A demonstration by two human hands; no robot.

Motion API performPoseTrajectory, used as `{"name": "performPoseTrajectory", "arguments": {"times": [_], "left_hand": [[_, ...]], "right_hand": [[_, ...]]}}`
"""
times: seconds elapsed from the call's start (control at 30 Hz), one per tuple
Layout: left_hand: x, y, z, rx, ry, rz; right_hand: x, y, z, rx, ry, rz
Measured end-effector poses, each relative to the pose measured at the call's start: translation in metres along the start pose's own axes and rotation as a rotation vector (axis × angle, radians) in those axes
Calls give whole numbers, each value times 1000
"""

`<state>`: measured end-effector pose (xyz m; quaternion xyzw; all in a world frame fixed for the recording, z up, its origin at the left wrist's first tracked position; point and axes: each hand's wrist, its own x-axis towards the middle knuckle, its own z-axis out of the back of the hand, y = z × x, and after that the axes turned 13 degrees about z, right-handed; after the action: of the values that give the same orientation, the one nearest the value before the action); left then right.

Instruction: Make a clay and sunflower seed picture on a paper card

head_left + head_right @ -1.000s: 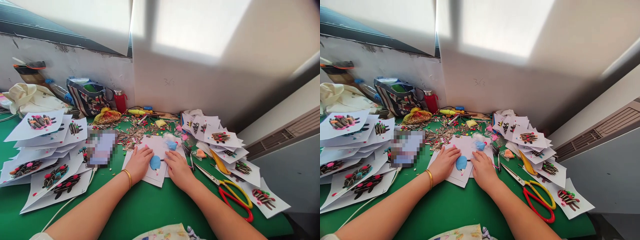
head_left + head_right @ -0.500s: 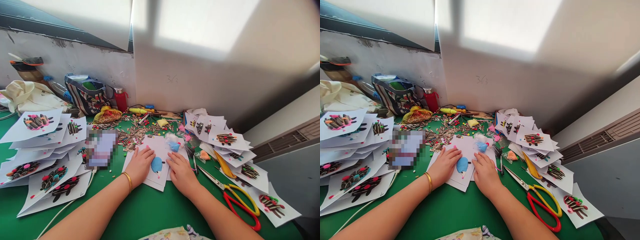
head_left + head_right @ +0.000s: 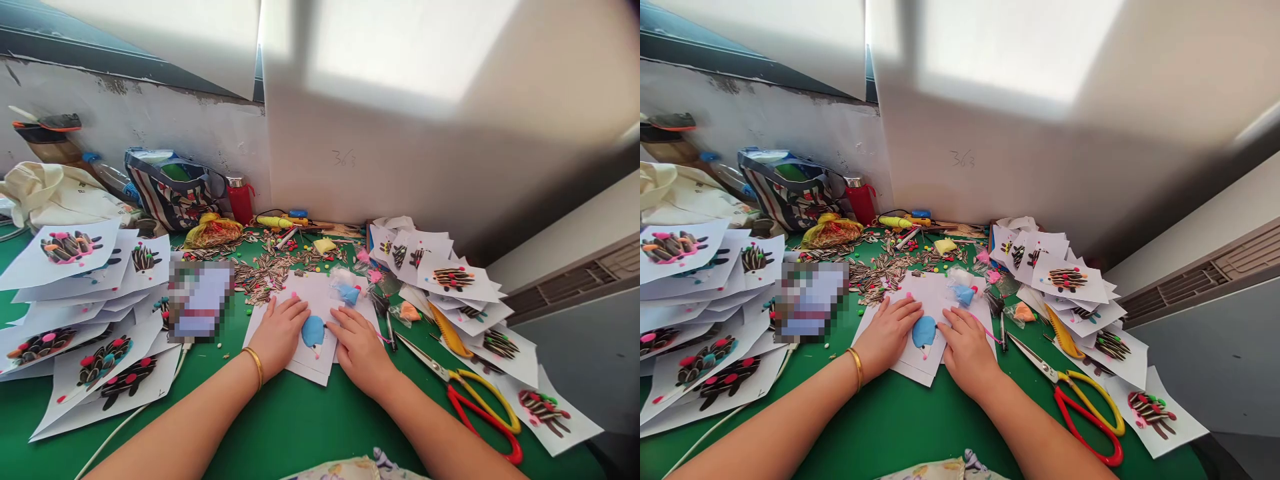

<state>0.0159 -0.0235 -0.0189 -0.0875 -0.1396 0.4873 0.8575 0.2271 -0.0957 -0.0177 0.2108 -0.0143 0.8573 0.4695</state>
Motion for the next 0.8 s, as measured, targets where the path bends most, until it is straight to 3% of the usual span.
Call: {"name": "performPoseTrajectory", "arguments": {"times": [0.27,0.6,0.8], "left_hand": [[0,1,-2,-5,-15,-10],[0,-1,1,9,0,-5],[0,0,-1,16,3,-2]], "right_hand": [[3,6,-1,-54,47,10],[4,0,1,84,-59,-62],[3,3,-1,68,21,-67]]}}
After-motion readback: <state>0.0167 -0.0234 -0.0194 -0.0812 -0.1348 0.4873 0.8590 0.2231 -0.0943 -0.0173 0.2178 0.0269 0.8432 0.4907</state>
